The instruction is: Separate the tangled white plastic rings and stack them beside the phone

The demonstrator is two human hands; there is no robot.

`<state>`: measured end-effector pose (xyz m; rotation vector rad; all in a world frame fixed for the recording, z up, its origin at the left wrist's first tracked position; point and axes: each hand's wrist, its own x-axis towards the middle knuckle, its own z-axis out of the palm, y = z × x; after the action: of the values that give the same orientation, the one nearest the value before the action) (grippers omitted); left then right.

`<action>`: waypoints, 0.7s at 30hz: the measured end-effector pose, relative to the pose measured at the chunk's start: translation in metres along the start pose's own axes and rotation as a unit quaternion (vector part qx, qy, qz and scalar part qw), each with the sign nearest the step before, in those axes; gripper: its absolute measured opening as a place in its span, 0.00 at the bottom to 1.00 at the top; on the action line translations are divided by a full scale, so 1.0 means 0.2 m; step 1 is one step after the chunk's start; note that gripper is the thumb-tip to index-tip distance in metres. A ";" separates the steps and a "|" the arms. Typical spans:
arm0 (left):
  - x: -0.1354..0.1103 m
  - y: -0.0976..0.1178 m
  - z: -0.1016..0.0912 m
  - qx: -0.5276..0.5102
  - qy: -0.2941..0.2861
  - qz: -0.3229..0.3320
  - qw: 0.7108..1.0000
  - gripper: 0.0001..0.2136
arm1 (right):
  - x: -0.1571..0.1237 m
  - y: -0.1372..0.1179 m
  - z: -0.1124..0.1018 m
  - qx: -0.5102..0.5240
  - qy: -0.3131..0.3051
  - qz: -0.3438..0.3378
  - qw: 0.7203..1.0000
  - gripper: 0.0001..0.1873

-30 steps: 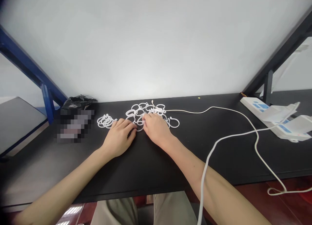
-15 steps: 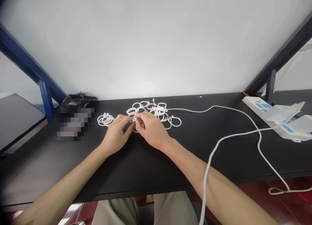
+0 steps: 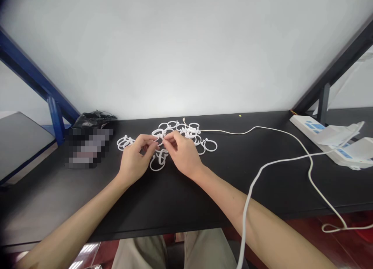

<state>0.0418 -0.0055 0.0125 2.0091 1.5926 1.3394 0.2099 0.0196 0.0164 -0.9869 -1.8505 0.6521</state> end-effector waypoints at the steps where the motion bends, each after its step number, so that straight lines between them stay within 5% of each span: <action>1: 0.00 0.00 0.00 -0.005 0.001 0.001 1.000 0.05 | 0.00 0.00 0.00 -0.001 -0.001 -0.006 1.000 0.04; 18: -0.01 0.00 0.01 -0.033 0.009 0.009 0.999 0.04 | -0.01 -0.04 0.02 0.008 -0.016 -0.021 1.000 0.05; 21: 0.00 0.02 0.01 -0.068 0.028 -0.027 0.997 0.04 | -0.01 -0.05 0.04 0.027 -0.027 0.021 0.999 0.14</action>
<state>0.0452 -0.0058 0.0145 1.8515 1.5227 1.4531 0.2005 0.0127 0.0197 -0.9831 -1.8533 0.7561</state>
